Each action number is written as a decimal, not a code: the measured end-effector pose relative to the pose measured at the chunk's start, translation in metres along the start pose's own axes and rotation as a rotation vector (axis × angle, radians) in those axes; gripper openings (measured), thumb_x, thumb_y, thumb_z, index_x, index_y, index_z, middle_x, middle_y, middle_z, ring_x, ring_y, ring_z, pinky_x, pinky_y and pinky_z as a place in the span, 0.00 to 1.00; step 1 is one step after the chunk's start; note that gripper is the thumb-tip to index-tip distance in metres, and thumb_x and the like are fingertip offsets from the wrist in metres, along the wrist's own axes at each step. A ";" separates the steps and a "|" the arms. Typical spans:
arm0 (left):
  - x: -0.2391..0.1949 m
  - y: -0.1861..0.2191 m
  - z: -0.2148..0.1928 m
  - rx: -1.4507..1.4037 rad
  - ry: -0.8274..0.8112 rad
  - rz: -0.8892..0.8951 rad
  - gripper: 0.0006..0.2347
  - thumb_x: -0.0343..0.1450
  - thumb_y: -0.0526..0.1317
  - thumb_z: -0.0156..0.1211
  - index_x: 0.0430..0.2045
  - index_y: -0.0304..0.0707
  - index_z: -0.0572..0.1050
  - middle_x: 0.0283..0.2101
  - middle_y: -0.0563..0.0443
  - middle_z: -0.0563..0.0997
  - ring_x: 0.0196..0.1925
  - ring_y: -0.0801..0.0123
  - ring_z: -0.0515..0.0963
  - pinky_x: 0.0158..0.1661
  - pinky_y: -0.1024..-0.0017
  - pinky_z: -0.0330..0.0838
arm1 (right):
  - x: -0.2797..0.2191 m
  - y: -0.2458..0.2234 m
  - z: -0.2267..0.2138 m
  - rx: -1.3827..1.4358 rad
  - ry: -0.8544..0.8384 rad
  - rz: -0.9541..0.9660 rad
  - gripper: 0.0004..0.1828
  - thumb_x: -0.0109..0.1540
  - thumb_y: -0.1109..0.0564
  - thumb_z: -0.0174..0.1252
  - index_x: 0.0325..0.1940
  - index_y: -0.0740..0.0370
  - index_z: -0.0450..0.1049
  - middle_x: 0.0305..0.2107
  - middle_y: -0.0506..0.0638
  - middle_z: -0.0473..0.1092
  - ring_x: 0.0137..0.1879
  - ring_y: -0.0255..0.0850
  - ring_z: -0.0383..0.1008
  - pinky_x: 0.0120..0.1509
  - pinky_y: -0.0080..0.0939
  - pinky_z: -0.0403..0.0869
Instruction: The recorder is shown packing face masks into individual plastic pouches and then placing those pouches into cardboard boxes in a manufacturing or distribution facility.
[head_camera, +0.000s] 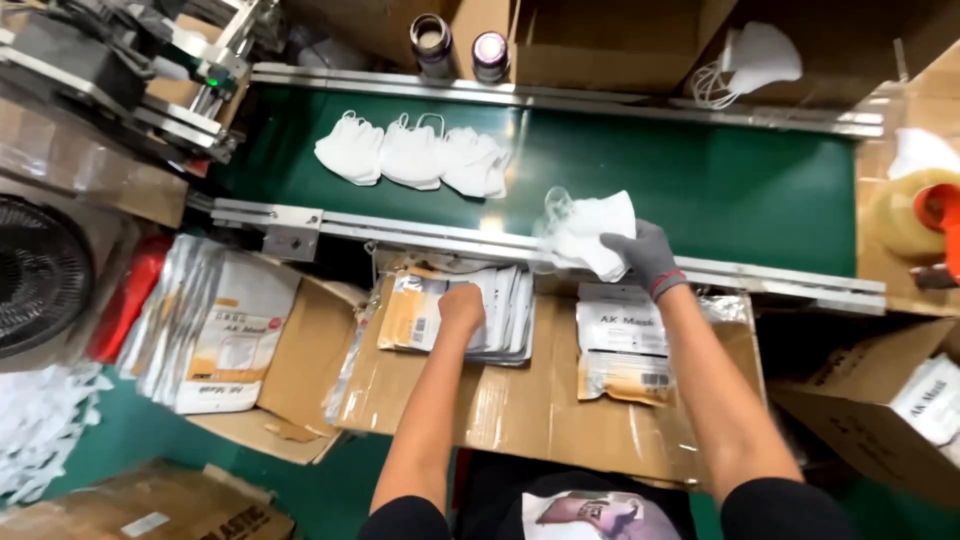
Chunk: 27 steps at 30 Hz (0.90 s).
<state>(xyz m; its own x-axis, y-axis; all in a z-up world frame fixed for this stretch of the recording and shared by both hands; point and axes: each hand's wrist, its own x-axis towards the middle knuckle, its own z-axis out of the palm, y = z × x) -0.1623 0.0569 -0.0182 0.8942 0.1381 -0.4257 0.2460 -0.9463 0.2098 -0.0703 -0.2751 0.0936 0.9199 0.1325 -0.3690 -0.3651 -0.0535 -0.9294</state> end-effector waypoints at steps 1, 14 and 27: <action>0.003 0.004 0.001 -0.005 -0.008 0.001 0.09 0.64 0.37 0.62 0.33 0.32 0.84 0.41 0.32 0.83 0.46 0.44 0.83 0.46 0.55 0.78 | -0.005 -0.003 0.003 -0.005 0.003 0.007 0.23 0.57 0.60 0.65 0.55 0.71 0.75 0.46 0.56 0.78 0.49 0.46 0.79 0.53 0.45 0.78; -0.048 -0.004 0.106 -0.367 0.837 0.131 0.06 0.64 0.36 0.62 0.30 0.35 0.81 0.35 0.42 0.81 0.41 0.48 0.80 0.46 0.55 0.73 | -0.070 0.039 0.140 0.763 -0.355 0.507 0.21 0.61 0.61 0.56 0.59 0.66 0.71 0.48 0.55 0.76 0.50 0.47 0.80 0.55 0.47 0.79; -0.132 0.088 -0.052 -0.508 1.014 0.466 0.01 0.72 0.30 0.56 0.33 0.35 0.72 0.35 0.39 0.74 0.39 0.45 0.76 0.39 0.54 0.71 | -0.130 -0.001 0.123 -0.698 0.200 -0.855 0.24 0.64 0.45 0.61 0.55 0.65 0.72 0.40 0.67 0.76 0.44 0.66 0.77 0.47 0.57 0.75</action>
<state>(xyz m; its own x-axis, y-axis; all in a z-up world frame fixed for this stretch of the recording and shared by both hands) -0.2393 -0.0295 0.1024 0.7659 0.1965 0.6122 -0.2601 -0.7761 0.5745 -0.2074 -0.1702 0.1425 0.8594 0.2329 0.4551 0.4995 -0.5723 -0.6504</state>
